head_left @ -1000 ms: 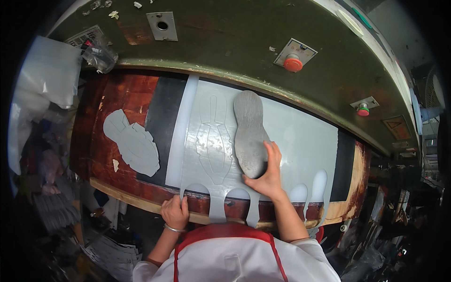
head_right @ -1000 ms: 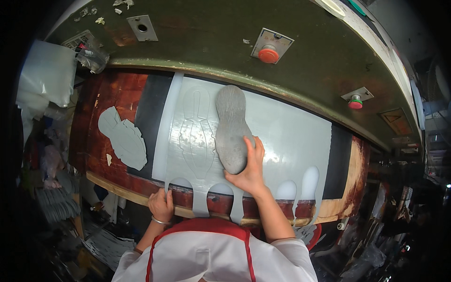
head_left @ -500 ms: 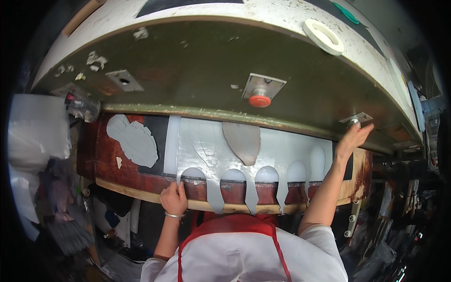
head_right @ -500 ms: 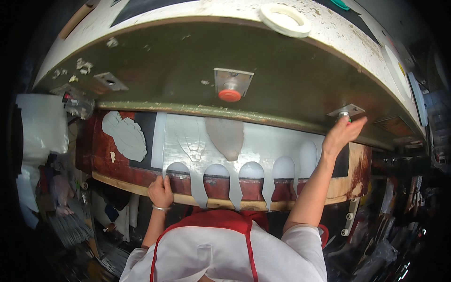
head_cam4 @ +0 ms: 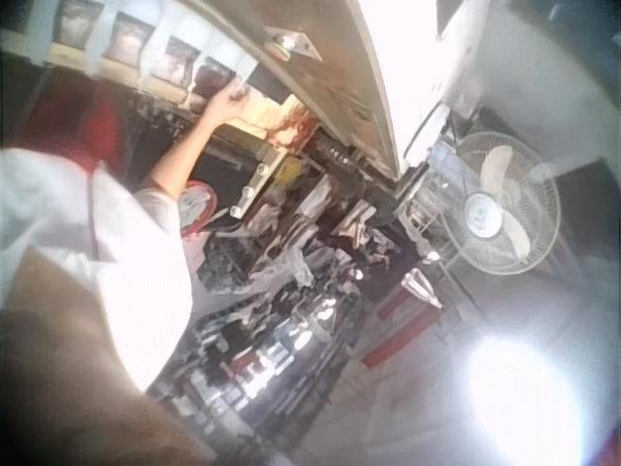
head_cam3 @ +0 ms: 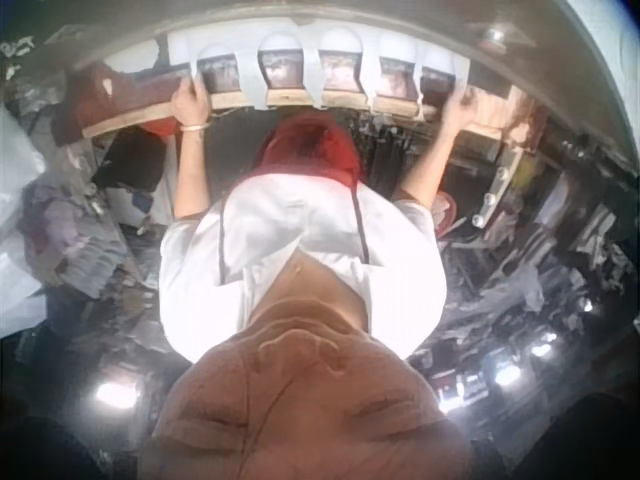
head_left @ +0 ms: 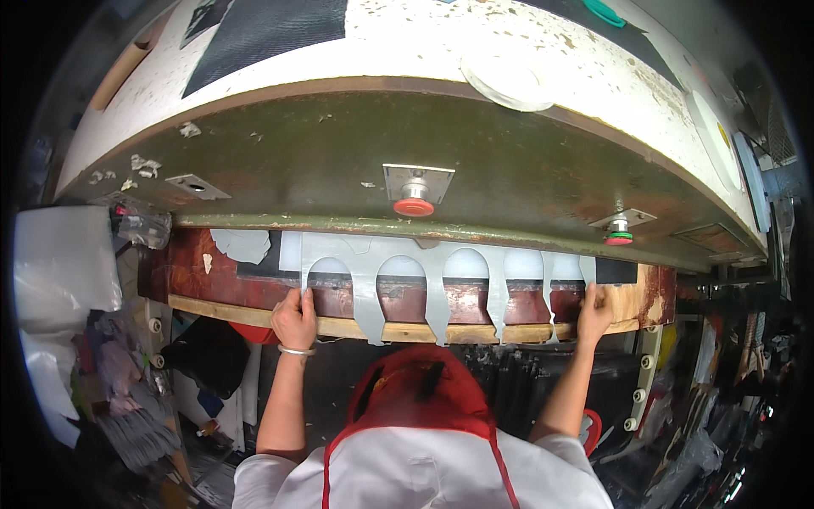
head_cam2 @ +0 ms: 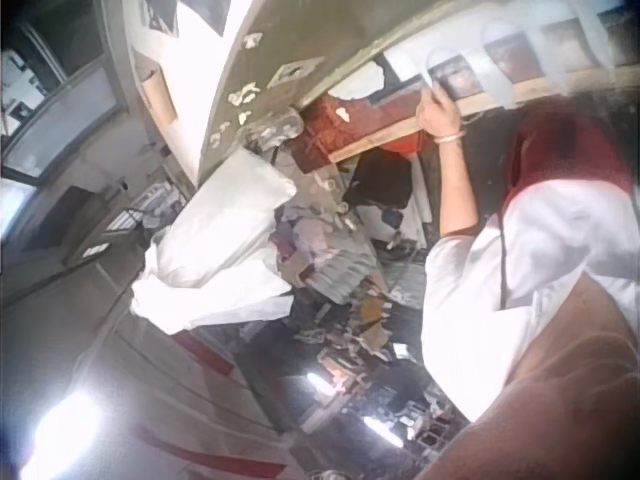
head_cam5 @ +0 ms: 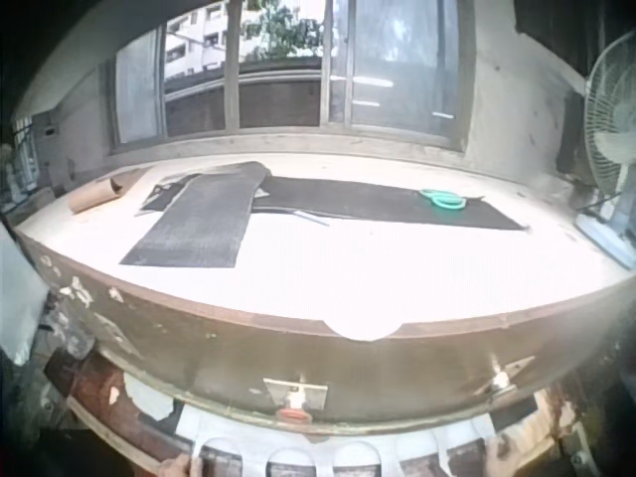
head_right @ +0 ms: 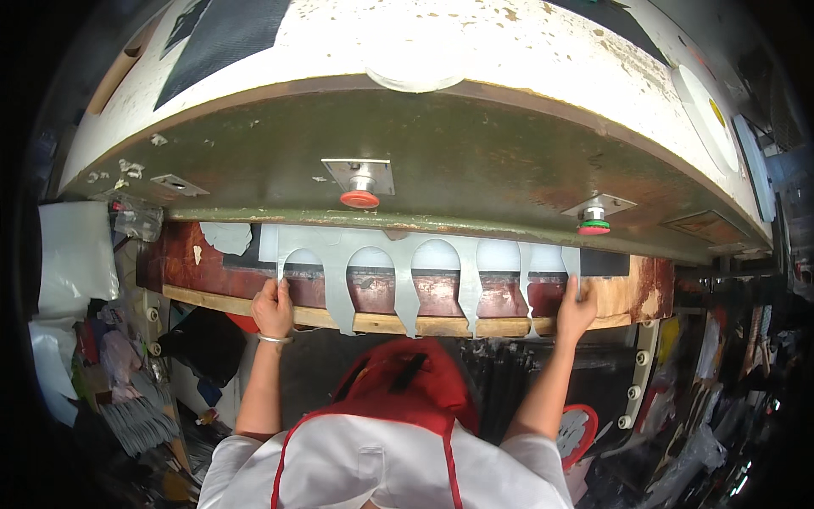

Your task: The person operates a hydraulic die-cutting press to cut shoe insoles from a sheet of gray material. They place the sheet on the press, activate the machine, remove the cut insoles, and stack them on the table. The process is repeated multiple times throughout the clip.

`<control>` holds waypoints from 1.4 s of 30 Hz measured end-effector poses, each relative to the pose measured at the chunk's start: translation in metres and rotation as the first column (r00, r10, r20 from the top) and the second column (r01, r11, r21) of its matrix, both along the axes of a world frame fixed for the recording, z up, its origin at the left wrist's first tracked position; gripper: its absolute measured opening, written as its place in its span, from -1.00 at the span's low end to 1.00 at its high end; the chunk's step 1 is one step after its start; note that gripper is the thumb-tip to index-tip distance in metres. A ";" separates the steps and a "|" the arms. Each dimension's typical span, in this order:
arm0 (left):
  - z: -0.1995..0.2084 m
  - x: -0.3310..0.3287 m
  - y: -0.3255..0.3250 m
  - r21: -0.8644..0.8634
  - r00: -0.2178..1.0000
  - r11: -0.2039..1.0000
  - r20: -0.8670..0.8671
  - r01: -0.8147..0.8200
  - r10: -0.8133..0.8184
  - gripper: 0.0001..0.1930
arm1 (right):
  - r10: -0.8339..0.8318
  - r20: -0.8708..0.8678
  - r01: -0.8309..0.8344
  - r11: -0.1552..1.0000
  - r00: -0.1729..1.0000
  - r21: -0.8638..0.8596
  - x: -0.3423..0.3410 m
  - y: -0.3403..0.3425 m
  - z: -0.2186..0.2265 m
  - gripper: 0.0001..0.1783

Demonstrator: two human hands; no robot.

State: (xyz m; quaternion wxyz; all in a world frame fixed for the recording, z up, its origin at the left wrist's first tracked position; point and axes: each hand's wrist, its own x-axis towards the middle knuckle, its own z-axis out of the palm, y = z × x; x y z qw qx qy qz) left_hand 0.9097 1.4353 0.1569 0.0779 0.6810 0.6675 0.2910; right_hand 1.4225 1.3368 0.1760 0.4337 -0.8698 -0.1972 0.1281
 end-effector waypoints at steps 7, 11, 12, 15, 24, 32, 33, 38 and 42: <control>-0.005 -0.004 -0.027 -0.183 0.957 0.983 0.279 -0.028 0.079 -0.75 | 0.262 0.448 -0.244 0.965 0.855 -0.098 0.009 -0.058 -0.027 -0.71; 0.007 -0.015 -0.091 -0.158 0.958 0.987 0.286 0.033 0.013 -0.75 | 0.068 -0.179 -0.046 0.991 0.982 0.129 -0.009 -0.104 -0.002 -0.71; 0.007 -0.018 -0.105 -0.170 0.950 0.984 0.312 0.060 -0.004 -0.75 | 0.082 0.030 -0.086 0.982 0.996 0.168 -0.019 -0.106 0.005 -0.66; 0.002 -0.026 -0.133 -0.304 0.926 0.952 0.368 0.028 0.090 -0.72 | 0.087 0.364 -0.147 0.979 0.927 0.141 -0.075 -0.065 0.020 -0.43; -0.009 -0.048 -0.212 -0.312 0.980 0.950 0.189 0.001 0.061 -0.72 | 0.778 0.319 -0.802 0.591 0.541 -0.082 -0.288 -0.042 0.003 0.16; -0.028 -0.068 -0.260 -0.315 0.849 0.947 0.515 0.060 0.117 -0.76 | 0.790 -0.362 -0.598 0.611 0.494 0.518 -0.216 -0.087 0.043 0.09; -0.030 -0.068 -0.259 -0.309 0.854 0.949 0.510 0.072 0.102 -0.76 | 0.782 -0.150 -0.711 0.616 0.605 0.338 -0.213 -0.091 0.040 0.09; -0.025 -0.060 -0.248 -0.287 0.888 0.956 0.453 0.059 0.081 -0.78 | 0.760 0.326 -0.788 0.612 0.562 -0.068 -0.203 -0.091 0.009 0.09; -0.013 -0.052 -0.224 -0.291 0.917 0.954 0.395 0.070 0.053 -0.78 | 0.734 0.275 -0.771 0.636 0.621 0.042 -0.189 -0.067 -0.003 0.14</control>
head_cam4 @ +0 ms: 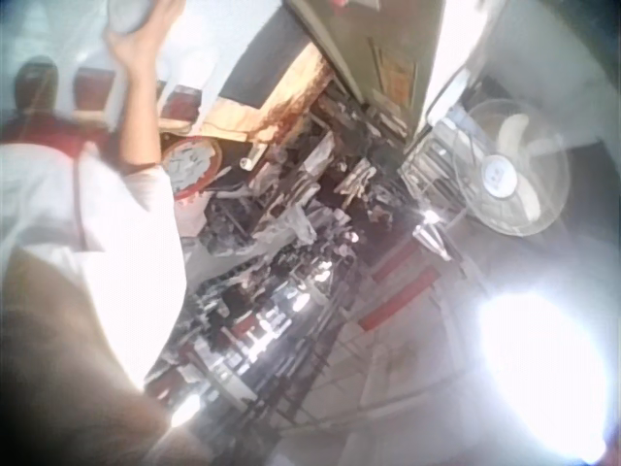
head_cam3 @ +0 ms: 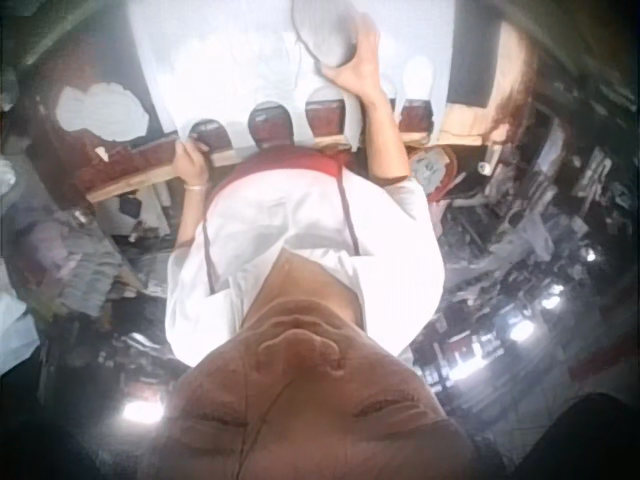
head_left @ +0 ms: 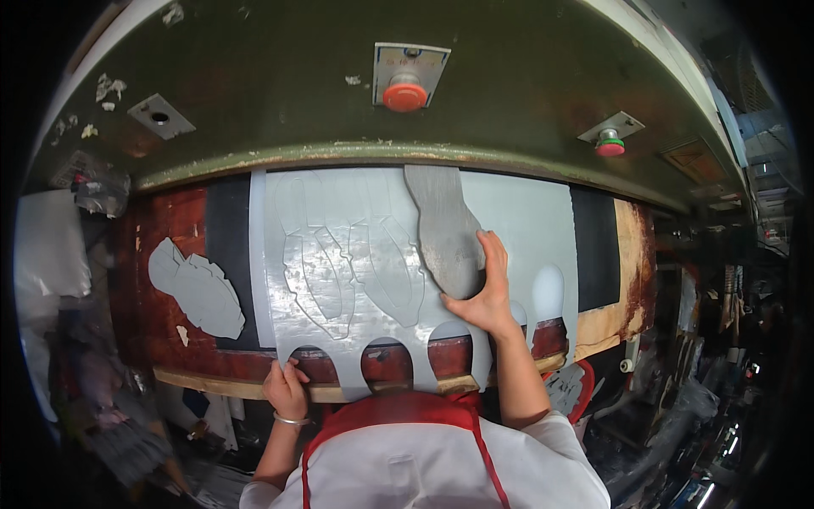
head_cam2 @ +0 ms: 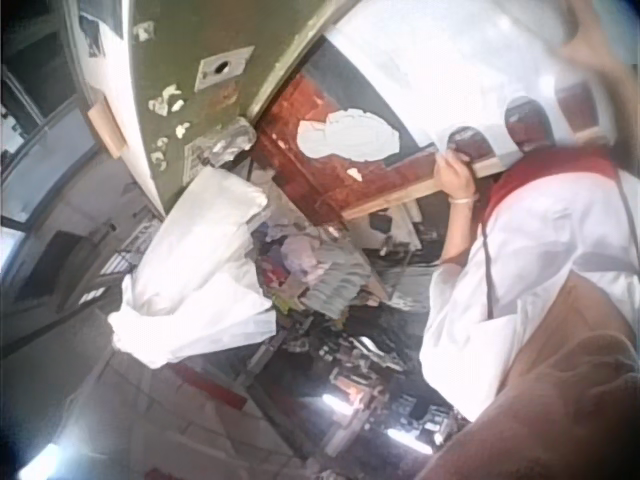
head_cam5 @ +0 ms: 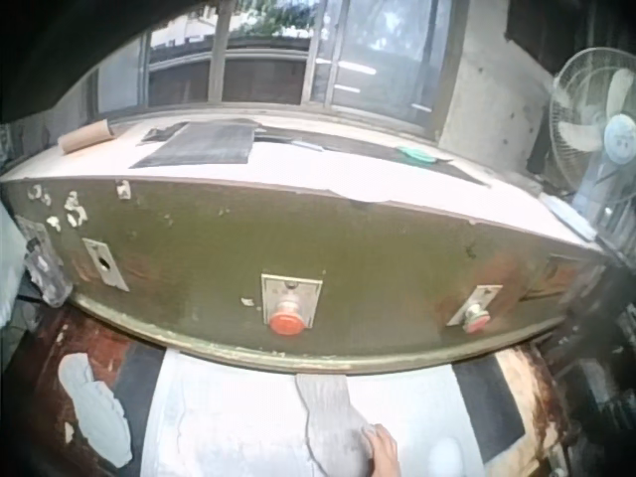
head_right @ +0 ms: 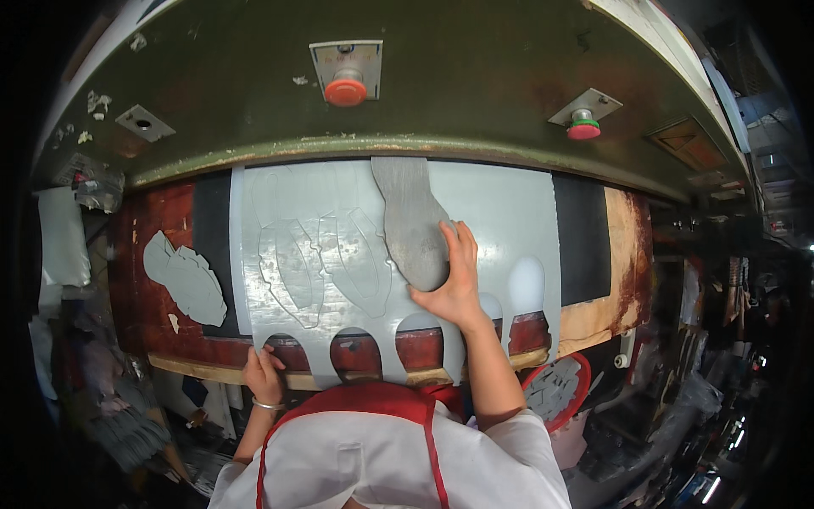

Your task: The person operates a hydraulic die-cutting press to cut shoe insoles from a sheet of gray material. They place the sheet on the press, activate the machine, remove the cut insoles, and stack them on the table. The process is repeated multiple times throughout the clip.

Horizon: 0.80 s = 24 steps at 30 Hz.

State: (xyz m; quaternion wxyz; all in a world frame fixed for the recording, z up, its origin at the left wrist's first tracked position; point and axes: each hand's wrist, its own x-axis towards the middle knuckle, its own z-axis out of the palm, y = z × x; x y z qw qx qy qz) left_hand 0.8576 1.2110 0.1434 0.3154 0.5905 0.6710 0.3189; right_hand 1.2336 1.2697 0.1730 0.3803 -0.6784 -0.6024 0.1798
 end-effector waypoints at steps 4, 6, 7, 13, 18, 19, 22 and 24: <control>0.008 0.012 0.035 0.038 0.996 0.999 -0.094 0.012 -0.009 -0.78 | 0.015 0.200 -0.002 0.998 0.980 -0.065 0.013 0.040 0.025 0.25; 0.010 0.018 0.055 0.046 0.997 0.999 -0.081 -0.003 0.007 -0.77 | -0.196 0.088 0.188 0.977 0.977 0.098 0.050 0.065 0.056 0.28; 0.009 0.022 0.065 0.056 0.996 0.998 -0.080 -0.021 0.026 -0.77 | -0.345 -0.094 0.357 0.884 0.934 0.302 0.076 0.081 0.072 0.23; 0.004 0.046 0.148 0.096 0.970 0.995 -0.238 -0.030 0.052 -0.76 | -0.659 0.072 0.581 0.704 0.749 0.409 0.154 0.146 0.085 -0.02; 0.008 0.052 0.197 0.143 0.952 0.990 -0.299 -0.015 0.057 -0.75 | -0.648 -0.006 0.568 0.663 0.762 0.488 0.149 0.156 0.058 0.11; 0.010 0.052 0.199 0.129 0.956 0.991 -0.288 -0.020 0.057 -0.75 | -0.644 0.013 0.563 0.678 0.765 0.473 0.151 0.152 0.057 0.13; 0.014 0.051 0.197 0.123 0.962 0.992 -0.268 -0.022 0.055 -0.75 | -0.558 0.212 0.462 0.805 0.803 0.372 0.165 0.123 0.051 0.19; 0.015 0.050 0.193 0.120 0.970 0.992 -0.233 -0.035 0.062 -0.73 | -0.582 0.297 0.531 0.812 0.757 0.241 0.168 0.087 0.039 0.17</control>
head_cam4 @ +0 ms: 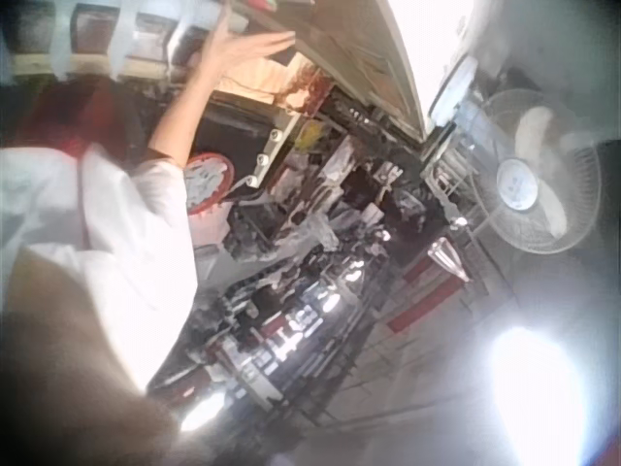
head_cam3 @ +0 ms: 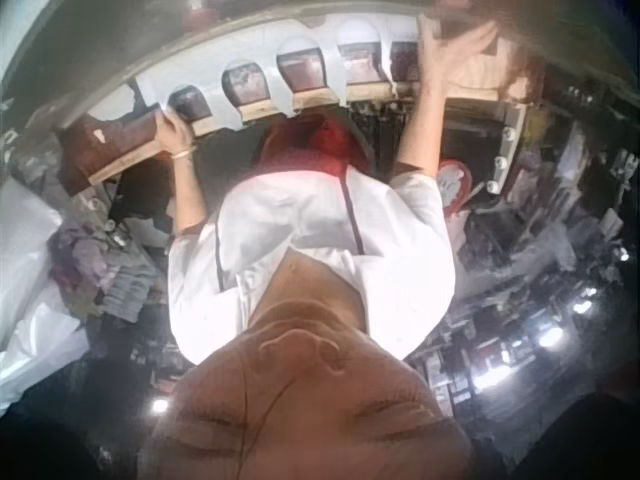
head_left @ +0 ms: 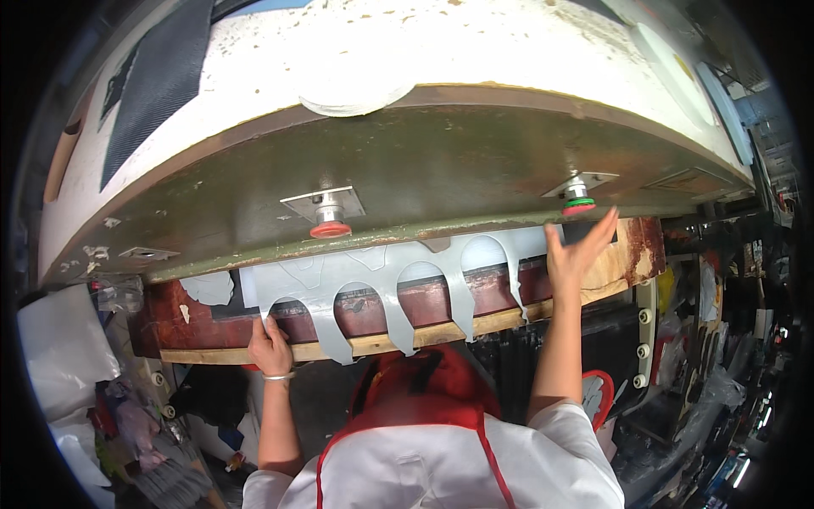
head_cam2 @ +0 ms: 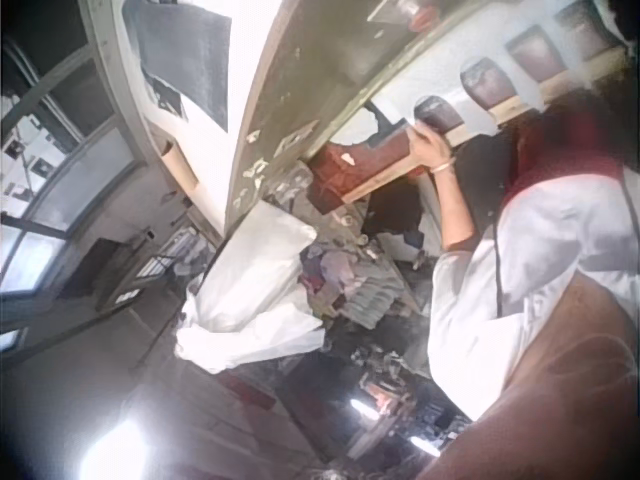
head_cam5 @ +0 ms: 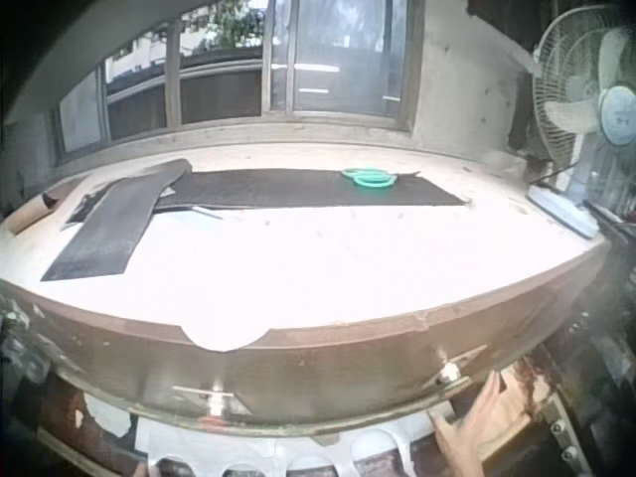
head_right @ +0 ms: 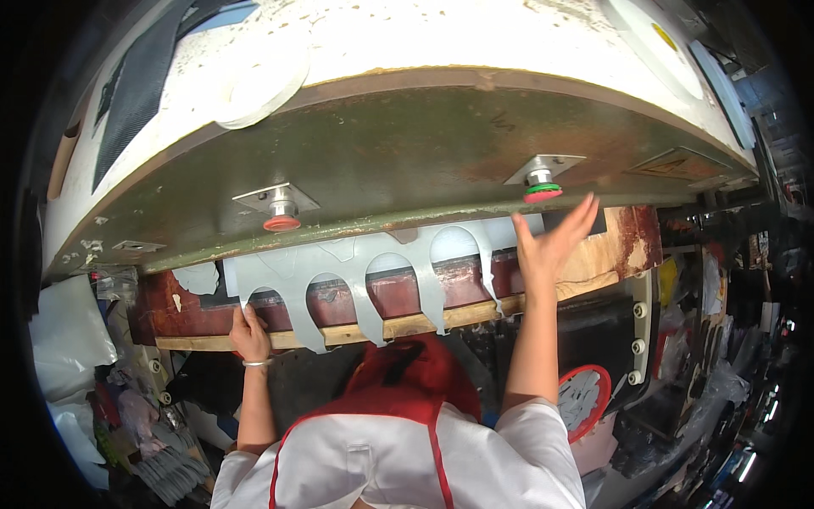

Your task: The person operates a hydraulic die-cutting press to cut shoe insoles from a sheet of gray material. They place the sheet on the press, activate the machine, remove the cut insoles, and stack them on the table. The process is repeated multiple times throughout the clip.

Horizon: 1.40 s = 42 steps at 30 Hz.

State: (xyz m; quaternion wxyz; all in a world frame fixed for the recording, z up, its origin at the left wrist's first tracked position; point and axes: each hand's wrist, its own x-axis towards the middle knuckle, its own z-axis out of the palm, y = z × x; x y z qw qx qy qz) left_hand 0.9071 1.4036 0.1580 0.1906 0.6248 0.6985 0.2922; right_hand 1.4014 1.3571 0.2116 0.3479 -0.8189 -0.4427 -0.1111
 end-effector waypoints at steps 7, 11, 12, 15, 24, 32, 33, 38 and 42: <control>-0.009 -0.007 -0.007 -0.055 0.993 0.997 0.102 -0.059 0.064 -0.71 | -0.280 -0.544 0.219 0.960 0.791 -0.175 0.020 -0.077 -0.063 -0.51; -0.007 -0.010 -0.028 0.032 0.984 0.999 0.179 -0.002 -0.004 -0.69 | -0.099 -0.605 0.135 0.991 0.790 0.014 0.011 -0.114 -0.064 -0.71; -0.004 -0.012 -0.038 0.063 0.975 0.998 0.220 0.015 -0.029 -0.69 | -0.068 -0.677 0.135 0.990 0.733 0.046 0.002 -0.129 -0.059 -0.74; 0.007 -0.022 -0.075 0.037 0.970 0.999 0.239 0.034 -0.042 -0.68 | -0.236 -0.596 0.246 0.967 0.768 -0.066 -0.019 -0.155 -0.036 -0.72; 0.024 -0.050 -0.134 -0.426 0.998 0.903 0.015 0.066 -0.066 -0.63 | 0.566 -0.259 -0.618 0.756 0.782 -0.214 -0.176 -0.081 -0.018 0.14; 0.006 -0.069 -0.222 -0.227 0.954 0.972 0.300 0.067 0.004 -0.71 | 0.421 -0.690 -0.586 0.811 0.589 -0.005 -0.171 -0.143 0.011 0.10; 0.003 -0.072 -0.228 -0.210 0.939 0.974 0.344 0.082 -0.005 -0.72 | 0.351 -0.883 -0.472 0.864 0.310 0.177 -0.164 -0.148 0.017 0.11; 0.002 -0.079 -0.239 -0.217 0.921 0.970 0.389 0.106 -0.013 -0.74 | 0.224 -0.820 -0.223 0.967 0.526 0.121 -0.153 -0.167 0.030 0.04; 0.000 -0.075 -0.236 -0.191 0.929 0.975 0.368 0.111 -0.034 -0.75 | -0.026 -0.409 -0.024 0.993 0.912 -0.117 -0.159 -0.155 0.009 -0.01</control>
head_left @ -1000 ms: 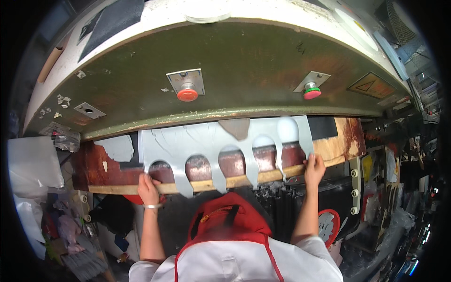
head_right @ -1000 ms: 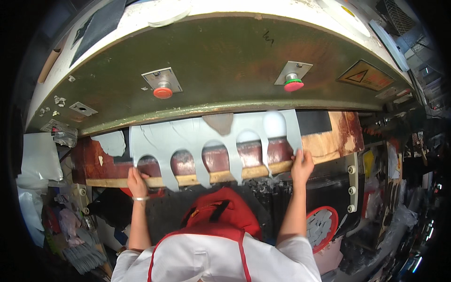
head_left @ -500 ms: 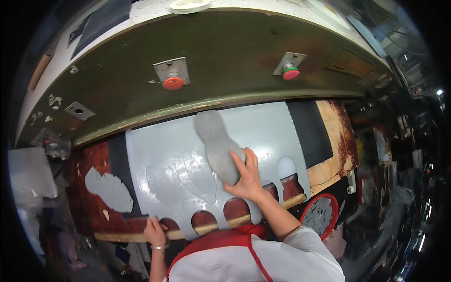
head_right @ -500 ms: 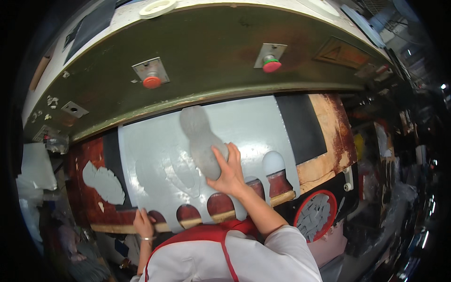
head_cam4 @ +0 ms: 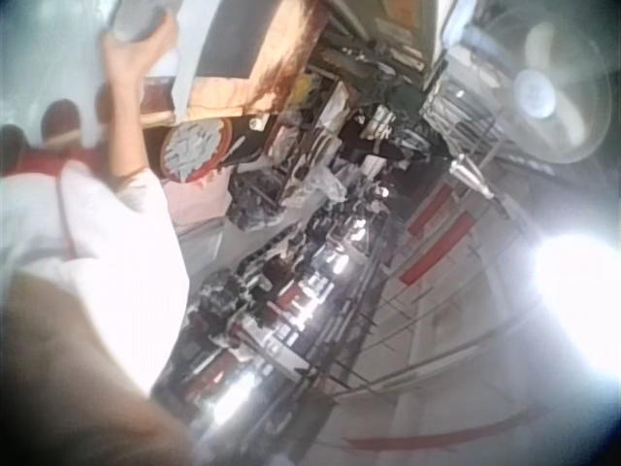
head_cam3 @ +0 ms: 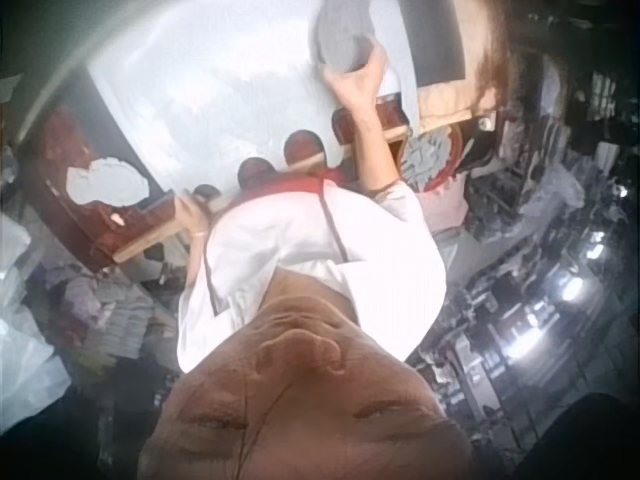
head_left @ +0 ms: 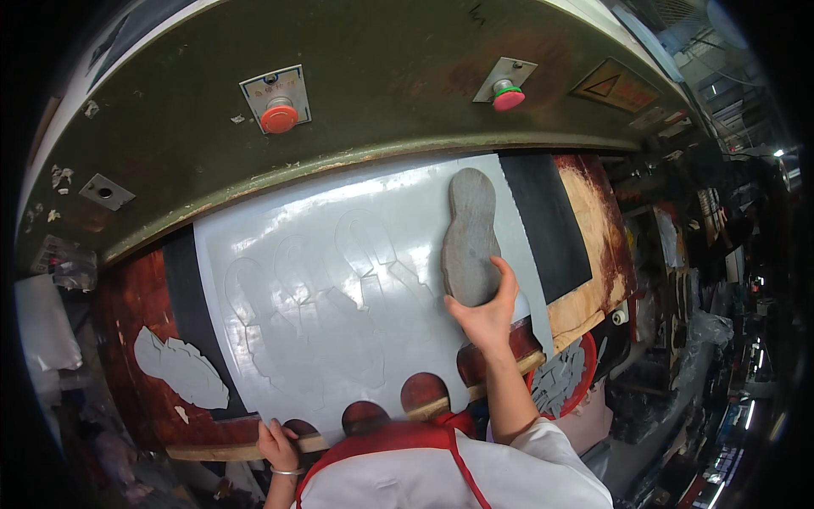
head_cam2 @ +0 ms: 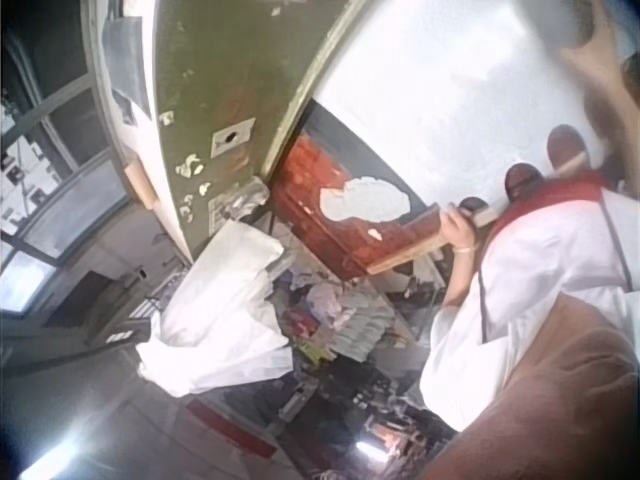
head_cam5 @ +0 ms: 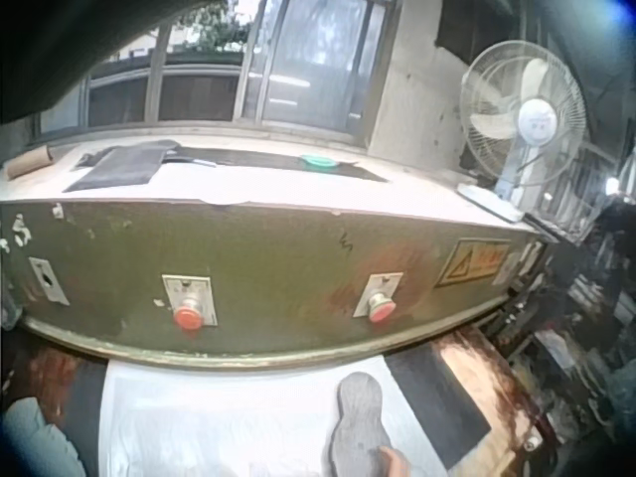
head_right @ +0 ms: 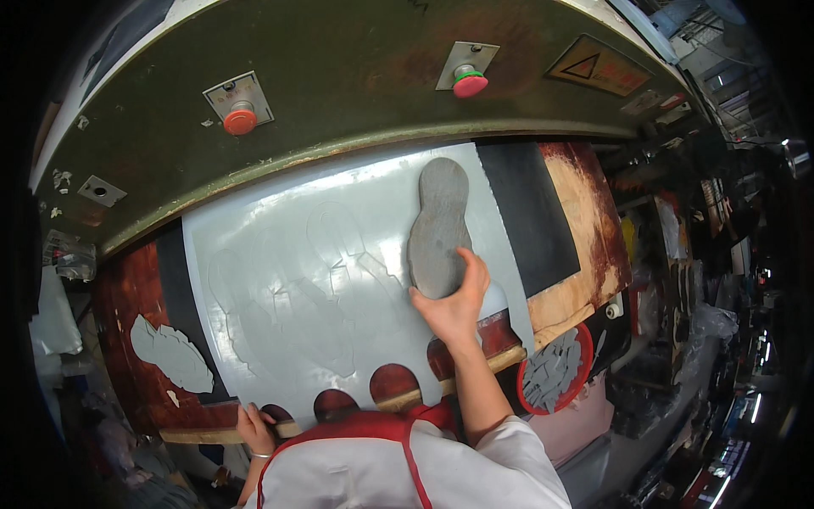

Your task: The person operates a hydraulic die-cutting press to cut shoe insoles from a sheet of gray material. They place the sheet on the press, activate the machine, remove the cut insoles, and stack them on the table. The process is repeated multiple times throughout the clip.

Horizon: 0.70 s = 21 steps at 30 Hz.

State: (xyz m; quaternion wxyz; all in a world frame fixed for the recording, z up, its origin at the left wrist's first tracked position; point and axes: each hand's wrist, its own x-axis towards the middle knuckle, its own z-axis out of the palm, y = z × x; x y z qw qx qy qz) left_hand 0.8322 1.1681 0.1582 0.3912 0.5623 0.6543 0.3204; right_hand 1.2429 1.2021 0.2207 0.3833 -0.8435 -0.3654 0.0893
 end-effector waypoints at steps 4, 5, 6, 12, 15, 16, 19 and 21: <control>0.002 0.010 0.018 0.010 0.998 1.000 -0.062 0.002 -0.002 -0.73 | 0.020 0.145 -0.020 1.000 0.989 0.003 0.006 0.027 -0.027 0.10; 0.003 0.013 0.026 0.026 0.995 1.000 -0.094 0.012 -0.010 -0.72 | 0.028 0.156 -0.033 0.999 0.987 0.028 0.011 0.035 -0.033 0.14; 0.004 0.017 0.036 0.044 0.992 0.999 -0.127 0.029 -0.023 -0.72 | 0.061 0.166 -0.065 0.998 0.984 0.022 0.016 0.042 -0.037 0.13; 0.002 0.037 0.109 0.077 0.972 0.997 -0.236 -0.003 0.021 -0.66 | 0.112 -0.076 -0.100 0.983 0.991 0.154 0.059 0.108 -0.023 0.01; -0.001 0.048 0.148 0.131 0.961 0.991 -0.275 0.032 0.006 -0.66 | -0.043 0.185 -0.031 0.924 0.982 0.381 0.107 0.157 0.018 -0.12; -0.002 0.052 0.162 0.130 0.959 0.991 -0.284 0.026 0.013 -0.66 | -0.121 0.315 -0.026 0.906 0.942 0.423 0.120 0.174 0.030 -0.15; -0.001 0.064 0.203 0.145 0.943 0.989 -0.333 0.032 0.018 -0.63 | -0.138 0.337 0.003 0.928 0.931 0.372 0.126 0.224 0.039 0.00; 0.000 0.070 0.232 0.171 0.940 0.985 -0.339 0.022 0.038 -0.62 | -0.177 0.325 0.022 0.902 0.929 0.430 0.123 0.234 0.033 0.04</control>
